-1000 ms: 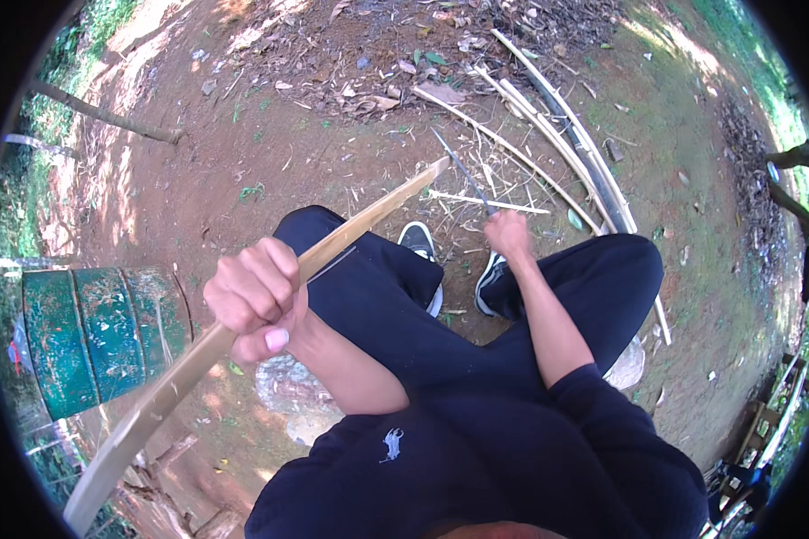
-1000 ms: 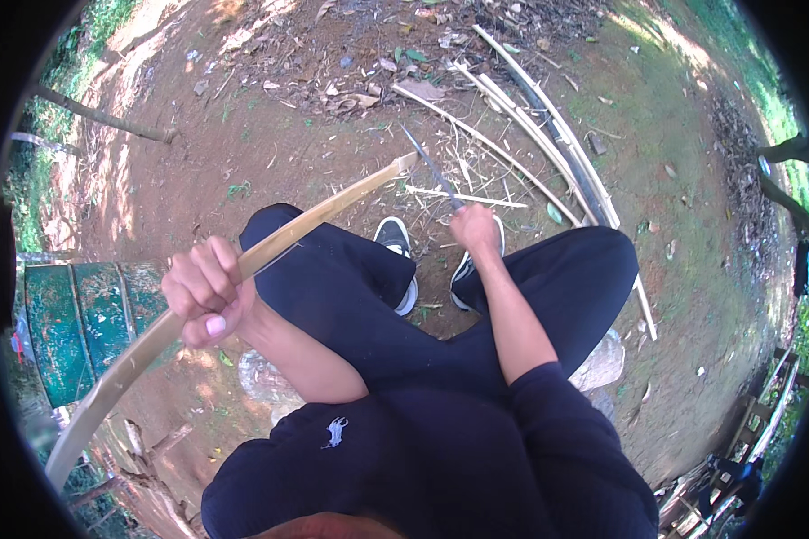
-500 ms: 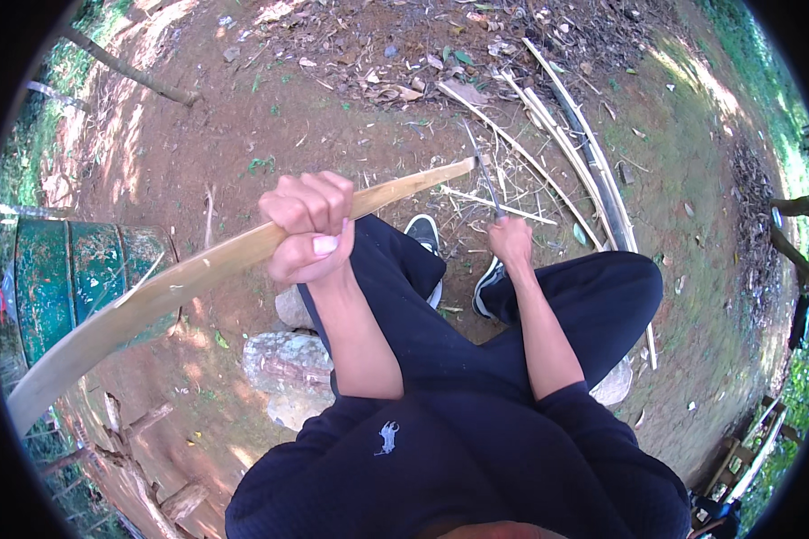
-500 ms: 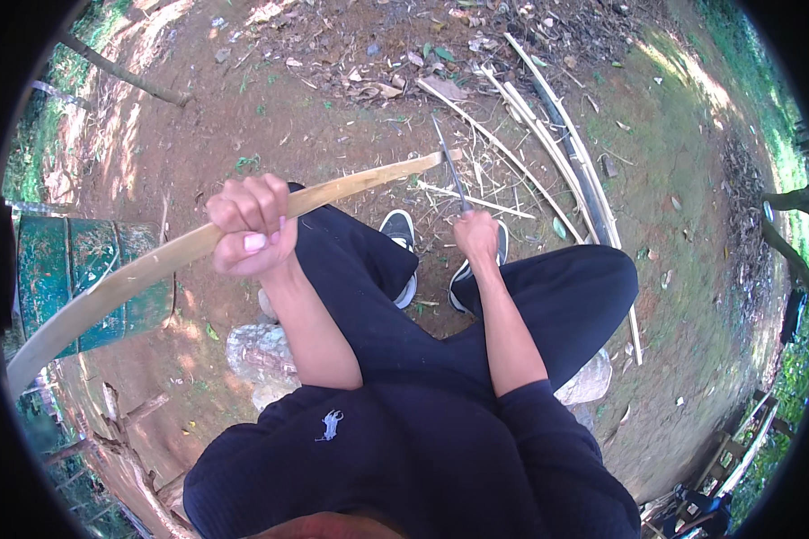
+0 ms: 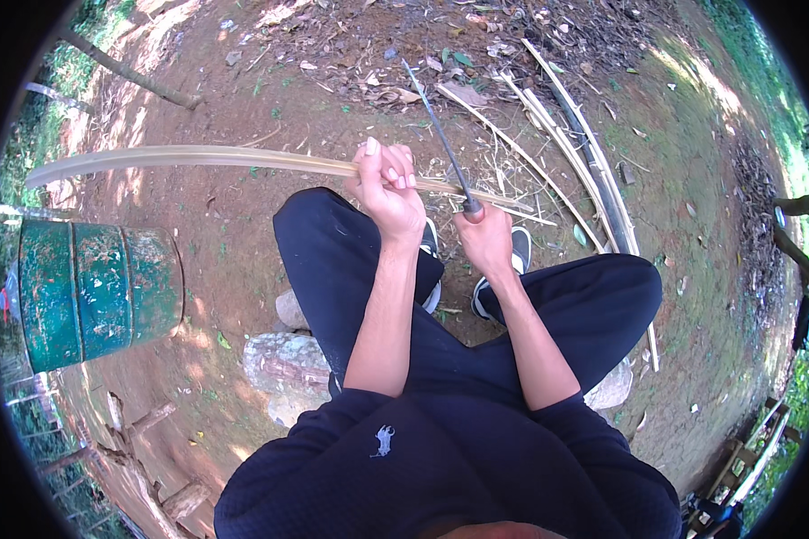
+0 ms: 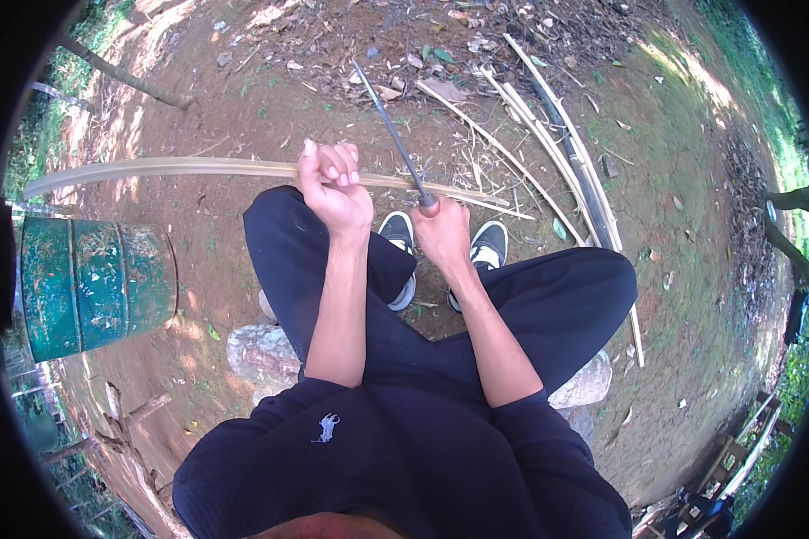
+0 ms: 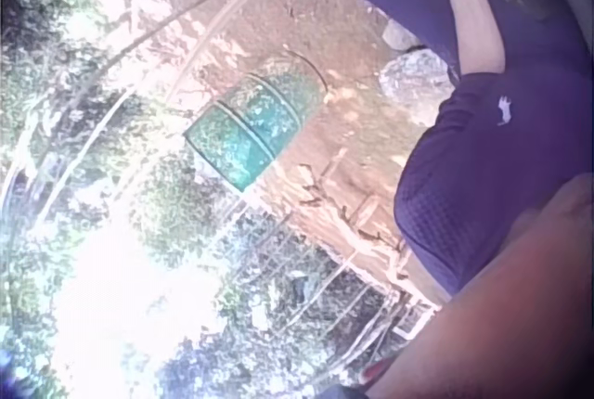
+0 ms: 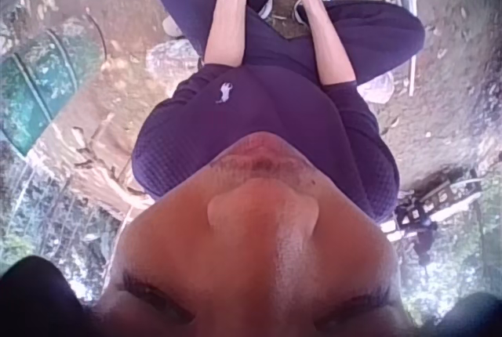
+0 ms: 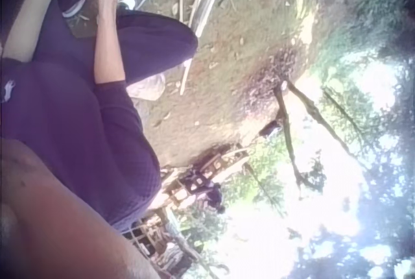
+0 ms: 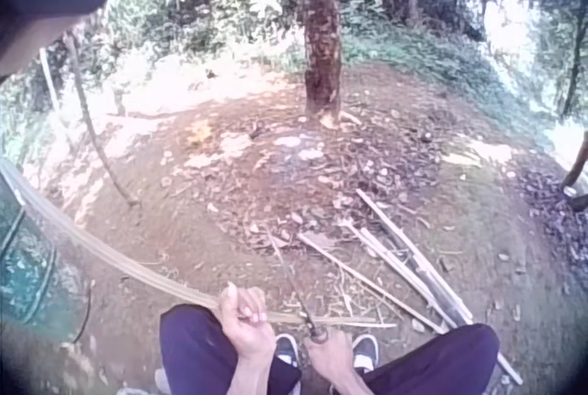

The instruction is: The person uses a large knife to shave and smooth a strip of bamboo while seated on a log outdoors.

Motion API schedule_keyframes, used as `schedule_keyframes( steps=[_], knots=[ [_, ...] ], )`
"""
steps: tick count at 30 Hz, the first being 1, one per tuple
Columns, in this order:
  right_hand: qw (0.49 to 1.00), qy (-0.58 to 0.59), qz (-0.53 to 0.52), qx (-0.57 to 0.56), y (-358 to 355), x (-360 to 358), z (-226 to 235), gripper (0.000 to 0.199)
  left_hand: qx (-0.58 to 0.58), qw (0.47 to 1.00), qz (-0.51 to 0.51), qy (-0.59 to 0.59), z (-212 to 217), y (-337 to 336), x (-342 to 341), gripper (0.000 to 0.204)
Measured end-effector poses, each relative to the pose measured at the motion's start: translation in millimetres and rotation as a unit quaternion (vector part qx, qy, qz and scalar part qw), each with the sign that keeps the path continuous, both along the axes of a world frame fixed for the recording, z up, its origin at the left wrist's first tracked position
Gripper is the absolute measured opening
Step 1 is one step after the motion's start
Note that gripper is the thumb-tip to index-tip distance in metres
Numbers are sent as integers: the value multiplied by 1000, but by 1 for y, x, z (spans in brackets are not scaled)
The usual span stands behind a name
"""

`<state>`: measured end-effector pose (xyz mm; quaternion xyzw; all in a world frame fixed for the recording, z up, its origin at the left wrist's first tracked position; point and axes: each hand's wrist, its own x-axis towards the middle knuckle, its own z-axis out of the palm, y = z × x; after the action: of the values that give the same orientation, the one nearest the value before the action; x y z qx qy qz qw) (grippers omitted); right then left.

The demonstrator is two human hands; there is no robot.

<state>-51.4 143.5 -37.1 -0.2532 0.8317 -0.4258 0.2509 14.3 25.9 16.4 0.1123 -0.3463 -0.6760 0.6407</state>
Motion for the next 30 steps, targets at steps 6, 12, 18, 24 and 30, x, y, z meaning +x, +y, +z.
schedule_keyframes(
  steps=[6,12,18,24,30],
  knots=[
    [999,-1,-38,-9,2,-8,3,22,-31,998,-47,1,-13,7,-11,21],
    [998,-38,-57,-13,4,-17,8,22,-44,998,-17,-34,-2,-3,2,15],
    [998,-27,-59,-4,5,-22,3,22,-61,987,104,-105,11,6,-5,47],
    [998,-13,-54,-10,5,-21,5,23,-77,994,75,-22,17,8,-4,39],
    [998,-25,-63,-13,6,-23,9,23,-105,986,-58,-119,6,-5,-1,52]
  ],
)
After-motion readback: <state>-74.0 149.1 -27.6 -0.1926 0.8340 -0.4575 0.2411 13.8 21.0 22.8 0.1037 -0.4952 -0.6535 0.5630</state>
